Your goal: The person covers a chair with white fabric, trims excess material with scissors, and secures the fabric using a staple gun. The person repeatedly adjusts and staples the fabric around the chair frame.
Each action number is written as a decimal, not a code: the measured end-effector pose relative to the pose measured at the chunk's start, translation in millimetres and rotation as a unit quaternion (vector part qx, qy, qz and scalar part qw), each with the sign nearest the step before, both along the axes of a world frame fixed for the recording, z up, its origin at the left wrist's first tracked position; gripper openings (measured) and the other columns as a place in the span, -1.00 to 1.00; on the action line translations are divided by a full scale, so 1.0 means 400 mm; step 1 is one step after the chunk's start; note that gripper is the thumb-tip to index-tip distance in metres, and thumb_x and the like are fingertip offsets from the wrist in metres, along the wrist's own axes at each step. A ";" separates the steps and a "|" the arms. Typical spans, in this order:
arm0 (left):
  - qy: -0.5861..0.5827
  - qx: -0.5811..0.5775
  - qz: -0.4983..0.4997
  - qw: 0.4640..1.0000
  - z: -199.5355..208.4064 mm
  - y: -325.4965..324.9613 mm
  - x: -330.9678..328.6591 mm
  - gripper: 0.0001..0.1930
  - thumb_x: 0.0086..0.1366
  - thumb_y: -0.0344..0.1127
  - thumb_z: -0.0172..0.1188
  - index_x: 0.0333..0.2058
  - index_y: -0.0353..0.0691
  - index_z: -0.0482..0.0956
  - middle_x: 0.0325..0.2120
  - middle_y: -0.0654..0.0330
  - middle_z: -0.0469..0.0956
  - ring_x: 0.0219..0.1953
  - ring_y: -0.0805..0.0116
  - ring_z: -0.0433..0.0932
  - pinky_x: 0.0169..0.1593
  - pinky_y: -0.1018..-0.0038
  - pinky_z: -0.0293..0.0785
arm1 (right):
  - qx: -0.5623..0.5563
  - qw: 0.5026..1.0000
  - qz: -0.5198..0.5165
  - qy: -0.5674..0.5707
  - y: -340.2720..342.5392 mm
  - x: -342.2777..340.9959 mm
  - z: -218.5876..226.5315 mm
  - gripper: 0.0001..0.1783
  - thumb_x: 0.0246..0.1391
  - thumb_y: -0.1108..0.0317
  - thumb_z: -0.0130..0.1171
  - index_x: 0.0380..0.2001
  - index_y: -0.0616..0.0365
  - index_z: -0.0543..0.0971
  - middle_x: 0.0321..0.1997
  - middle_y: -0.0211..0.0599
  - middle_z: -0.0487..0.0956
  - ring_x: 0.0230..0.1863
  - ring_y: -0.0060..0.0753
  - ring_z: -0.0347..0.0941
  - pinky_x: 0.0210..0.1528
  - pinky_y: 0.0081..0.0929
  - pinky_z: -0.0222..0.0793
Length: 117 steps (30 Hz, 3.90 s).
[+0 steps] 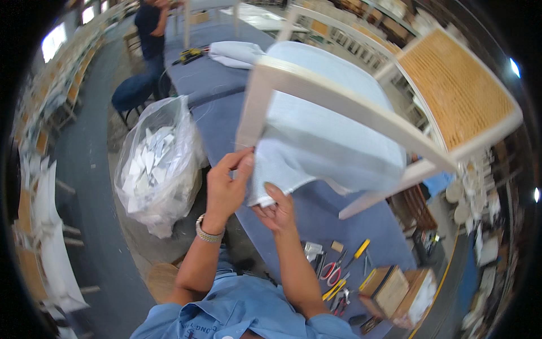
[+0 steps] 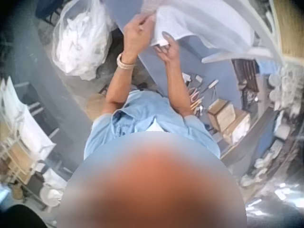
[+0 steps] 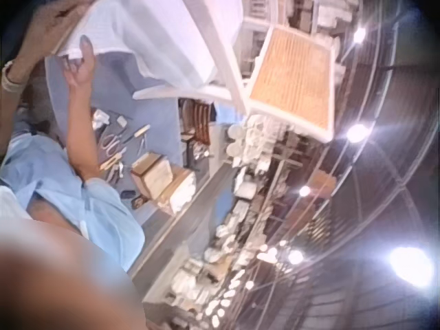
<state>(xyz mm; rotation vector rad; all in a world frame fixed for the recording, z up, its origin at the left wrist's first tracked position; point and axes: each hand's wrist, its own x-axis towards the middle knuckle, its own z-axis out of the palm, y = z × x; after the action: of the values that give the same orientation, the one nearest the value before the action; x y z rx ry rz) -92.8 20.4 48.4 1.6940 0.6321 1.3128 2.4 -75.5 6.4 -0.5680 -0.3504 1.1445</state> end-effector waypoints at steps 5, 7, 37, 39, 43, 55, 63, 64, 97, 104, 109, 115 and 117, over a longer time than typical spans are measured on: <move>0.152 -0.005 -0.059 0.987 -0.023 0.008 -0.011 -0.69 0.33 -0.34 0.27 -0.02 -0.37 0.56 -0.44 0.29 0.57 -0.50 0.63 0.35 -0.46 0.55 0.30 | 0.043 0.997 0.067 -0.017 -0.001 -0.033 -0.148 -0.70 0.31 0.22 0.10 -0.10 0.25 0.57 -0.70 -0.57 0.34 -0.71 -0.70 0.28 -0.57 -0.62 0.33; 0.102 -0.019 -0.124 0.987 -0.062 0.042 -0.034 -0.68 0.42 -0.41 0.16 0.08 -0.44 0.49 -0.26 0.20 0.64 -0.31 0.60 0.51 -0.24 0.64 0.44 | 0.013 0.987 0.064 -0.144 -0.060 -0.061 -0.203 -0.64 0.33 0.25 0.08 0.09 0.19 0.55 -0.62 -0.45 0.45 -0.57 -0.58 0.44 -0.41 -0.50 0.45; 0.354 0.818 -0.205 0.404 0.342 0.115 0.068 -0.70 0.12 -0.34 0.17 -0.13 -0.09 0.65 -0.31 0.30 0.52 -0.18 0.33 0.53 -0.14 0.37 0.40 | -0.321 0.802 -0.450 -0.224 -0.544 -0.110 -0.275 -0.43 -0.03 0.49 0.29 0.13 0.20 0.47 -0.36 -0.47 0.47 -0.36 -0.61 0.40 -0.27 -0.65 0.34; 0.371 0.817 -0.251 0.364 0.345 0.114 0.127 -0.77 0.10 -0.35 0.18 -0.22 -0.11 0.65 -0.32 0.28 0.53 -0.18 0.31 0.56 -0.18 0.37 0.43 | -0.288 0.900 -0.290 -0.153 -0.436 -0.163 -0.202 -0.44 -0.07 0.42 0.37 0.07 0.18 0.50 -0.37 -0.49 0.47 -0.34 -0.63 0.40 -0.28 -0.56 0.36; 0.430 0.774 -0.341 0.315 0.392 0.080 0.236 -0.93 0.01 -0.45 0.23 -0.46 -0.17 0.62 -0.41 0.19 0.58 -0.28 0.15 0.64 -0.29 0.26 0.53 | -0.160 0.874 -0.150 -0.433 -0.254 -0.211 -0.056 -0.35 -0.11 0.25 0.51 0.06 0.23 0.50 -0.32 -0.17 0.56 -0.34 -0.22 0.50 -0.24 -0.37 0.41; 0.449 0.694 -0.422 0.371 0.402 0.092 0.299 -0.80 -0.04 -0.48 0.33 -0.36 -0.27 0.74 -0.53 -0.02 0.65 -0.42 0.00 0.66 -0.28 0.27 0.55 | -0.272 0.782 -0.148 -0.541 -0.054 -0.136 0.108 -0.21 0.24 -0.34 -0.01 -0.08 0.34 0.48 -0.28 0.21 0.61 -0.22 0.26 0.55 -0.16 -0.03 0.43; 0.455 0.702 -0.403 0.371 0.383 0.065 0.297 -0.76 -0.10 -0.55 0.30 -0.36 -0.27 0.75 -0.50 -0.08 0.64 -0.39 -0.06 0.65 -0.23 0.23 0.57 | -0.327 0.755 -0.101 -0.559 -0.032 -0.095 0.162 -0.24 0.27 -0.31 -0.04 -0.17 0.36 0.49 -0.33 0.26 0.60 -0.24 0.32 0.55 -0.17 0.01 0.44; 0.447 0.704 -0.403 0.377 0.380 0.068 0.298 -0.76 -0.10 -0.56 0.29 -0.36 -0.28 0.75 -0.50 -0.09 0.64 -0.39 -0.06 0.65 -0.23 0.23 0.56 | -0.321 0.758 -0.117 -0.556 -0.027 -0.096 0.160 -0.25 0.27 -0.29 -0.03 -0.18 0.36 0.49 -0.35 0.25 0.60 -0.26 0.32 0.55 -0.18 0.01 0.44; 0.282 0.624 -0.289 0.668 0.227 0.109 -0.003 -0.70 0.08 -0.46 0.28 -0.15 -0.19 0.69 -0.04 0.06 0.56 -0.02 0.08 0.54 0.01 0.21 0.49 | -0.402 0.704 -0.255 -0.527 -0.287 -0.204 -0.100 -0.46 -0.01 -0.01 0.42 -0.04 0.08 0.63 -0.12 -0.06 0.65 -0.10 -0.02 0.59 -0.05 -0.24 0.48; 0.087 0.114 -0.237 0.961 0.078 0.131 -0.104 -0.59 0.26 -0.37 0.30 0.08 -0.30 0.58 0.02 -0.05 0.54 0.04 0.10 0.57 0.09 0.33 0.47 | -0.710 0.460 -0.257 -0.468 -0.813 -0.078 -0.437 -0.61 0.08 0.12 0.25 -0.04 0.02 0.63 -0.24 0.06 0.66 -0.11 0.15 0.59 -0.09 -0.12 0.49; 0.123 0.172 -0.045 0.976 0.087 0.025 -0.050 -0.55 0.26 -0.21 0.33 0.07 -0.30 0.56 -0.12 0.01 0.62 -0.14 0.14 0.62 -0.04 0.31 0.49 | -0.672 0.404 -0.195 -0.589 -0.882 0.146 -0.364 -0.55 0.07 0.13 0.29 -0.03 0.16 0.62 -0.13 0.13 0.64 -0.04 0.16 0.58 -0.01 -0.13 0.48; 0.181 0.200 0.159 0.950 0.068 -0.023 0.025 -0.52 0.26 -0.07 0.32 0.02 -0.29 0.56 -0.31 0.03 0.66 -0.34 0.03 0.62 -0.24 0.21 0.48 | -0.218 0.547 -0.314 -0.745 -0.358 0.228 0.089 -0.58 0.01 0.35 0.36 -0.01 0.14 0.63 0.04 -0.10 0.60 0.05 -0.01 0.53 0.07 -0.27 0.43; 0.182 0.127 0.157 0.962 0.073 -0.053 0.050 -0.54 0.28 -0.14 0.30 0.04 -0.34 0.54 -0.30 -0.06 0.65 -0.33 0.00 0.63 -0.23 0.21 0.49 | -0.056 0.473 -0.274 -0.835 -0.194 0.206 0.266 -0.56 -0.03 0.28 0.40 -0.01 0.01 0.65 0.14 -0.17 0.55 0.13 -0.05 0.48 0.15 -0.19 0.37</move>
<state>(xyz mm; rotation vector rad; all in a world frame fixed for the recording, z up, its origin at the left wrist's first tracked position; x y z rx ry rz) -73.0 -0.9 77.4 2.1385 1.0155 1.3528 84.9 -152.9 112.8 -1.6888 -1.6267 -0.4527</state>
